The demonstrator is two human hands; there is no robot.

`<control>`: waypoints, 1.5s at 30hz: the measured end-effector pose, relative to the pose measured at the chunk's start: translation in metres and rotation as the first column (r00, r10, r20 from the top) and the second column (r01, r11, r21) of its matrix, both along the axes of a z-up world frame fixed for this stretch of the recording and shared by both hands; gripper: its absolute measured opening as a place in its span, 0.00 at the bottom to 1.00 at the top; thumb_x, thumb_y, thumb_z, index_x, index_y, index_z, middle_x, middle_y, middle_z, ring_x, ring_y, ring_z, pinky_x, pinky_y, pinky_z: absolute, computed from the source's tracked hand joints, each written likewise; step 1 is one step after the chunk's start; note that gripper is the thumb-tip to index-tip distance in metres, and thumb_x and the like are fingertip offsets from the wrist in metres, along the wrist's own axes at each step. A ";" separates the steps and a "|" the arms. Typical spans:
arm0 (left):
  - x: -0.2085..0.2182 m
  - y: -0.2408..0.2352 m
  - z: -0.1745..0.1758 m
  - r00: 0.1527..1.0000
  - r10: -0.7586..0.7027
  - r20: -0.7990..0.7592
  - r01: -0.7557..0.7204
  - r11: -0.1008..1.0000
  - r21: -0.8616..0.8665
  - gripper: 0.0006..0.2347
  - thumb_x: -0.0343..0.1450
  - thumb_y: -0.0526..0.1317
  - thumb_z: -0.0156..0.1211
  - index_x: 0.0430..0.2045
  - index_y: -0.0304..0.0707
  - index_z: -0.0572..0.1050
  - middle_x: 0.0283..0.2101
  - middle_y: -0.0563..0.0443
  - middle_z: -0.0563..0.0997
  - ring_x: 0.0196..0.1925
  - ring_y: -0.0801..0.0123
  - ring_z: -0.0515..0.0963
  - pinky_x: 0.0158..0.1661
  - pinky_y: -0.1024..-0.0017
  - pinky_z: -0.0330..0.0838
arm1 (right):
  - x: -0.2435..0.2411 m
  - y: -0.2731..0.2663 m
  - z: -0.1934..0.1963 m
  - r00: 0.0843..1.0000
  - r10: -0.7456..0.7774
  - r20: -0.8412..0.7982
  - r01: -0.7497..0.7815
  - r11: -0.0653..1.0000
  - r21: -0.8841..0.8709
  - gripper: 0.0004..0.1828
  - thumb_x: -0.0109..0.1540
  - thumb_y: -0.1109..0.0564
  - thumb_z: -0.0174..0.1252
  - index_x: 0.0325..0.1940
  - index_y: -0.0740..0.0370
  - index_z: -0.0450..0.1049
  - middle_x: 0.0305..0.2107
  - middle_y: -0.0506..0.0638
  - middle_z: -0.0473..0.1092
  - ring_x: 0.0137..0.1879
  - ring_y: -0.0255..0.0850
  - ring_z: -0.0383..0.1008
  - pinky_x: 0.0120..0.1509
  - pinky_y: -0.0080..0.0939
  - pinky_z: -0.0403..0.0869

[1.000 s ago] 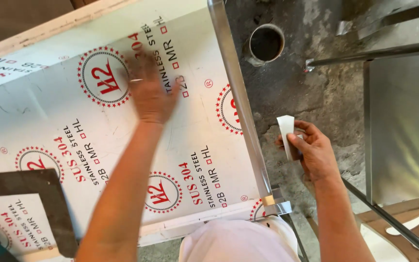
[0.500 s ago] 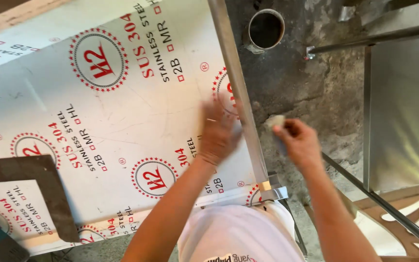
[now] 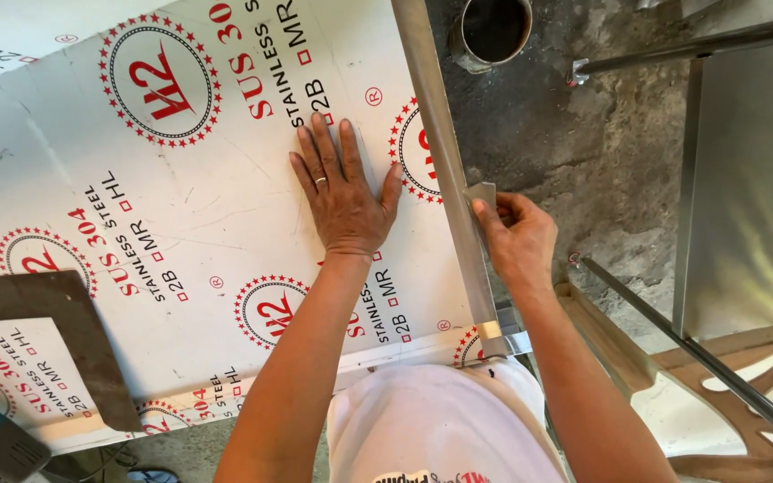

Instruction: Smoothing and cleaning the edges of a stainless steel sheet using an angle grinder and manual tools.

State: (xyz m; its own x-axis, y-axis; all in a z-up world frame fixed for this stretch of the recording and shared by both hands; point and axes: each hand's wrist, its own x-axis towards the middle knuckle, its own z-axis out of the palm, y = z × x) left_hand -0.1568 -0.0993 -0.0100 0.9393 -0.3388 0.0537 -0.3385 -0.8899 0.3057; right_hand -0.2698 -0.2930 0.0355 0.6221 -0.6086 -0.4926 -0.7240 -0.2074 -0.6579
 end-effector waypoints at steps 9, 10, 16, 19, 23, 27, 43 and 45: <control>0.001 0.001 -0.002 1.000 -0.013 0.021 0.013 1.000 -0.008 0.38 0.79 0.60 0.51 0.77 0.39 0.40 0.80 0.36 0.40 0.82 0.43 0.37 0.78 0.45 0.31 | 0.006 0.002 -0.014 0.999 0.030 0.044 -0.028 0.998 -0.062 0.21 0.61 0.46 0.69 0.47 0.67 0.80 0.34 0.54 0.79 0.36 0.39 0.80 0.42 0.41 0.78; 0.002 0.000 -0.001 1.000 -0.012 0.010 0.013 1.000 -0.019 0.38 0.79 0.60 0.51 0.77 0.38 0.40 0.80 0.35 0.40 0.82 0.43 0.36 0.77 0.45 0.30 | 0.004 0.000 -0.015 0.997 0.047 0.057 -0.042 0.996 -0.075 0.22 0.61 0.46 0.70 0.47 0.67 0.80 0.34 0.54 0.79 0.36 0.39 0.80 0.42 0.40 0.78; 0.001 -0.001 0.000 1.000 -0.003 -0.004 0.003 1.000 -0.006 0.38 0.79 0.60 0.51 0.76 0.38 0.42 0.80 0.35 0.40 0.82 0.43 0.37 0.77 0.45 0.30 | 0.027 0.004 -0.010 0.998 -0.035 0.052 0.038 0.998 -0.059 0.19 0.61 0.48 0.69 0.45 0.67 0.81 0.31 0.53 0.79 0.34 0.38 0.78 0.41 0.38 0.76; 0.002 -0.002 0.001 1.000 -0.013 0.019 0.013 1.000 -0.015 0.37 0.79 0.59 0.51 0.77 0.37 0.42 0.80 0.36 0.40 0.82 0.43 0.36 0.77 0.45 0.29 | 0.049 -0.001 -0.012 0.995 -0.066 0.072 0.066 0.998 -0.002 0.18 0.61 0.48 0.69 0.45 0.66 0.80 0.30 0.52 0.79 0.33 0.38 0.77 0.39 0.38 0.76; 0.004 -0.002 0.000 0.999 0.004 0.034 -0.003 1.000 -0.021 0.37 0.79 0.59 0.51 0.77 0.37 0.42 0.80 0.35 0.39 0.83 0.43 0.37 0.78 0.45 0.30 | 0.072 -0.008 -0.020 0.992 -0.071 0.103 0.071 0.997 0.008 0.18 0.60 0.49 0.70 0.44 0.67 0.81 0.30 0.53 0.79 0.33 0.39 0.78 0.40 0.39 0.77; 0.002 -0.001 0.005 1.000 -0.002 -0.029 0.002 1.000 -0.001 0.38 0.78 0.59 0.51 0.76 0.35 0.43 0.79 0.34 0.41 0.82 0.41 0.37 0.76 0.44 0.30 | 0.087 -0.009 -0.015 0.990 0.030 0.140 -0.011 0.991 -0.130 0.18 0.60 0.48 0.70 0.42 0.67 0.81 0.31 0.54 0.79 0.34 0.41 0.80 0.41 0.41 0.76; 0.000 -0.001 0.003 1.000 0.003 -0.010 -0.003 1.000 -0.015 0.38 0.77 0.58 0.51 0.76 0.35 0.44 0.79 0.32 0.42 0.81 0.39 0.39 0.76 0.42 0.32 | 0.136 -0.020 -0.029 0.987 0.081 0.136 -0.055 0.980 -0.191 0.19 0.58 0.48 0.72 0.41 0.67 0.82 0.31 0.55 0.80 0.35 0.41 0.81 0.44 0.40 0.77; 0.002 -0.001 0.003 1.000 0.003 -0.002 -0.003 1.000 -0.020 0.38 0.78 0.58 0.51 0.76 0.34 0.44 0.79 0.32 0.42 0.81 0.39 0.39 0.76 0.42 0.32 | 0.152 -0.019 -0.020 0.986 0.058 0.153 -0.032 0.985 -0.168 0.18 0.59 0.48 0.71 0.41 0.67 0.81 0.31 0.55 0.80 0.34 0.41 0.81 0.43 0.40 0.77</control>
